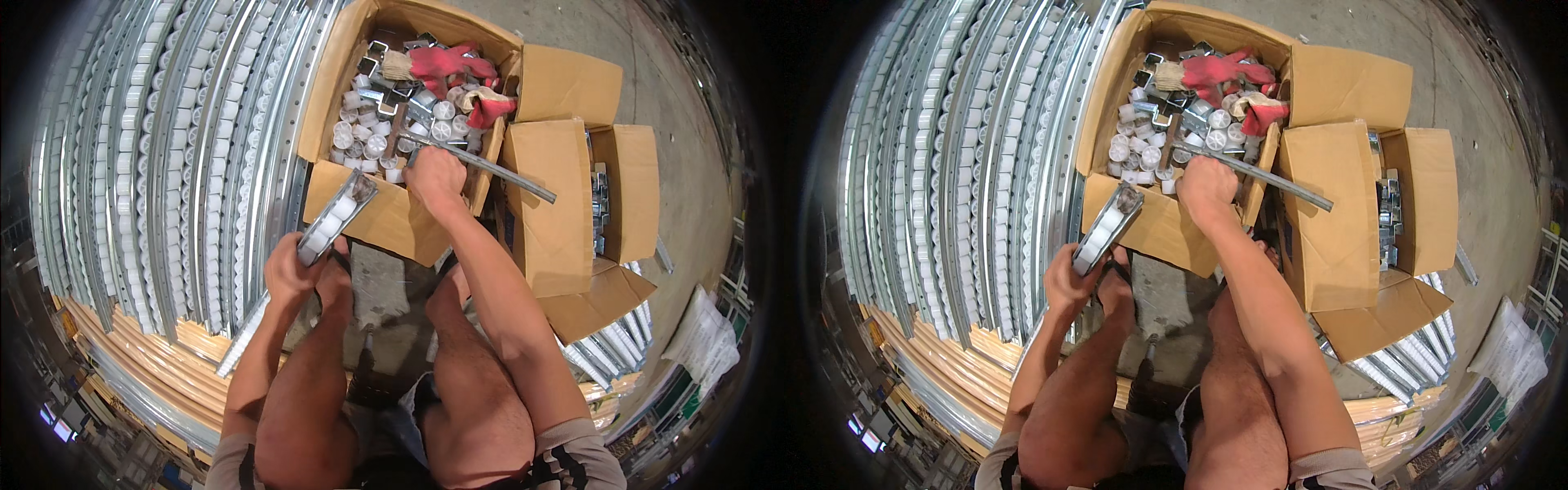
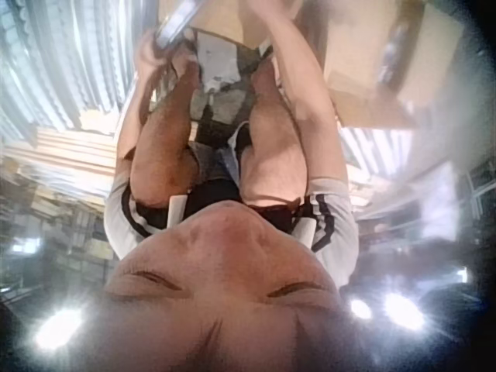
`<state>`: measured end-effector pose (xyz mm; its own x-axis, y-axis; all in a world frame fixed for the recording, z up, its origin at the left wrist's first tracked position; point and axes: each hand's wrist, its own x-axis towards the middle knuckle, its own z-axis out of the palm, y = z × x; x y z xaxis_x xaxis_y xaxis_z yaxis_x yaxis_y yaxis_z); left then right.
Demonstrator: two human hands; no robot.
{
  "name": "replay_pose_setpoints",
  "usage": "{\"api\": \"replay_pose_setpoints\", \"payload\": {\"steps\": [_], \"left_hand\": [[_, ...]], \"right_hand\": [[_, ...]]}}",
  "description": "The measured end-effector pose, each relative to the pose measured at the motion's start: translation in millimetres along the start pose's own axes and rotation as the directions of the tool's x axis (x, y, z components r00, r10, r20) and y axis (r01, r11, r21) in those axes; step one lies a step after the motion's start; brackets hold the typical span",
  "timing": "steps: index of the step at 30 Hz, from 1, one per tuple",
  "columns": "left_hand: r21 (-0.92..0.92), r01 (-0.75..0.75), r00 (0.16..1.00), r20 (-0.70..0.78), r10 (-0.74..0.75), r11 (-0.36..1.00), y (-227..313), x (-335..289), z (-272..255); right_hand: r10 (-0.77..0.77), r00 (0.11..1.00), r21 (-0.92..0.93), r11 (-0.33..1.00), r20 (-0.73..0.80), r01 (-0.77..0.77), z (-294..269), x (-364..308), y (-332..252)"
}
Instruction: The person attaches metal brackets and plastic rollers to a long metal track piece using a small hammer and by hand, retrieving parts from cardboard boxes on the floor.
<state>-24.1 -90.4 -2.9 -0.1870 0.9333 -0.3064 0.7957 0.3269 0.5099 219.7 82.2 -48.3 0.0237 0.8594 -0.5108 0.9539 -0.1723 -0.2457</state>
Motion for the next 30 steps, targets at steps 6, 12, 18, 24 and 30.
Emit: {"api": "replay_pose_setpoints", "payload": {"steps": [6, 12, 18, 24, 30], "left_hand": [[0.085, 0.114, 0.993, -0.003, -0.114, 0.99, 0.3, 7.7, -2.0], [0.028, 0.01, 1.0, -0.017, -0.01, 1.0, -7.7, 15.6, 4.0], [0.017, -0.121, 0.978, -0.17, 0.122, 0.993, -14.8, 18.4, 15.9], [0.039, -0.158, 0.967, -0.196, 0.163, 0.987, -9.6, 17.7, 11.2], [0.048, -0.122, 0.982, -0.142, 0.128, 0.991, -10.7, 19.3, 9.8]], "right_hand": [[0.168, 0.984, 0.277, 0.944, 0.064, -0.18, -28.1, -11.3, 20.5], [0.057, 0.96, 0.75, 0.612, 0.274, -0.251, -83.5, -63.6, 62.1], [-0.519, 0.854, 0.336, 0.802, -0.017, 0.494, -156.7, -146.4, 45.1], [-0.574, 0.806, -0.261, 0.764, 0.145, 0.59, -181.6, -141.2, 1.9], [-0.718, 0.685, -0.492, 0.554, 0.127, 0.672, -179.5, -122.5, -31.0]]}}
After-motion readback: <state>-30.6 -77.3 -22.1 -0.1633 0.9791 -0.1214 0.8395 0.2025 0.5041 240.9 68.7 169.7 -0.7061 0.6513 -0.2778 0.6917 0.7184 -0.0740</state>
